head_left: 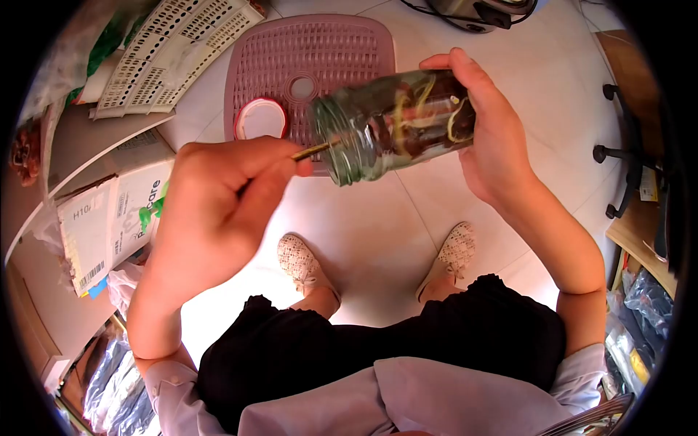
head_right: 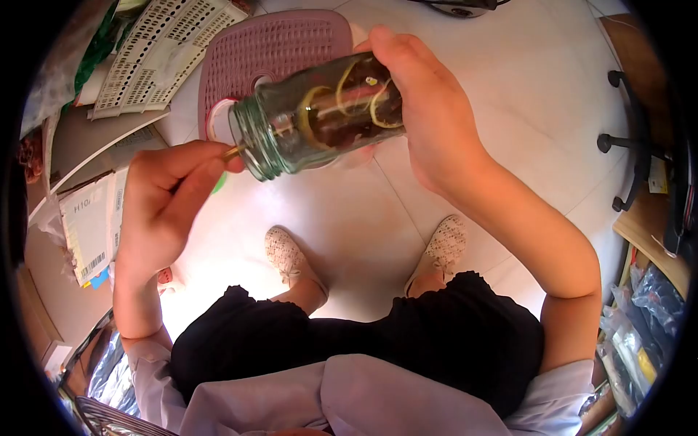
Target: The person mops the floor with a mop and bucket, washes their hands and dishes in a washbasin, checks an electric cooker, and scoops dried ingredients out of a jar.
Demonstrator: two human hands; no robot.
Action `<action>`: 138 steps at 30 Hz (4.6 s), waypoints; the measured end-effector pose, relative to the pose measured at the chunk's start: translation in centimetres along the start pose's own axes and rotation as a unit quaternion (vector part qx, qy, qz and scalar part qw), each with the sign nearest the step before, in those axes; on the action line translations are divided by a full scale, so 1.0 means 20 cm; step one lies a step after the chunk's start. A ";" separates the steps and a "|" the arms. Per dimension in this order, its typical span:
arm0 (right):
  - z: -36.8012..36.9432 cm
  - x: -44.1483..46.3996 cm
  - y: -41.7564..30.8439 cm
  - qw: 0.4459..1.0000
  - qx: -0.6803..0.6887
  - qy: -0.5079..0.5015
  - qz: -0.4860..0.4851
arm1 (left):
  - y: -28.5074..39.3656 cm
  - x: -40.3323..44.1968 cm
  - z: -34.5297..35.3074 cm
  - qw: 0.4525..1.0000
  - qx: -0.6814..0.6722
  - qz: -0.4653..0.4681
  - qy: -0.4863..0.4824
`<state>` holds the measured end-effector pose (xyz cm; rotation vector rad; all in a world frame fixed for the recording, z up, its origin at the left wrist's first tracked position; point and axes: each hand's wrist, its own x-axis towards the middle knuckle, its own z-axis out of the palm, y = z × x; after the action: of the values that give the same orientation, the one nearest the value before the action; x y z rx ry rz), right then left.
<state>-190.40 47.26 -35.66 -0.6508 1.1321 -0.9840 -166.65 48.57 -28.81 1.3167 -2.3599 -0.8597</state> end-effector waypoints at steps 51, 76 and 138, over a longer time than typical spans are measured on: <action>0.00 -0.02 -0.01 0.997 -0.004 -0.036 0.065 | -0.04 0.02 0.12 0.985 0.095 0.130 0.056; 0.03 -0.02 -0.03 0.997 -0.007 -0.052 0.063 | -0.09 0.06 0.03 0.823 -0.468 -0.310 -0.086; 0.57 -0.10 -0.03 0.879 0.170 -0.380 0.234 | -0.01 -0.34 -0.26 0.963 -0.173 0.064 0.194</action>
<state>-180.08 48.17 -30.69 -0.3820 0.3605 -0.4097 -160.23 52.40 -24.68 1.0639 -1.8679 -0.8382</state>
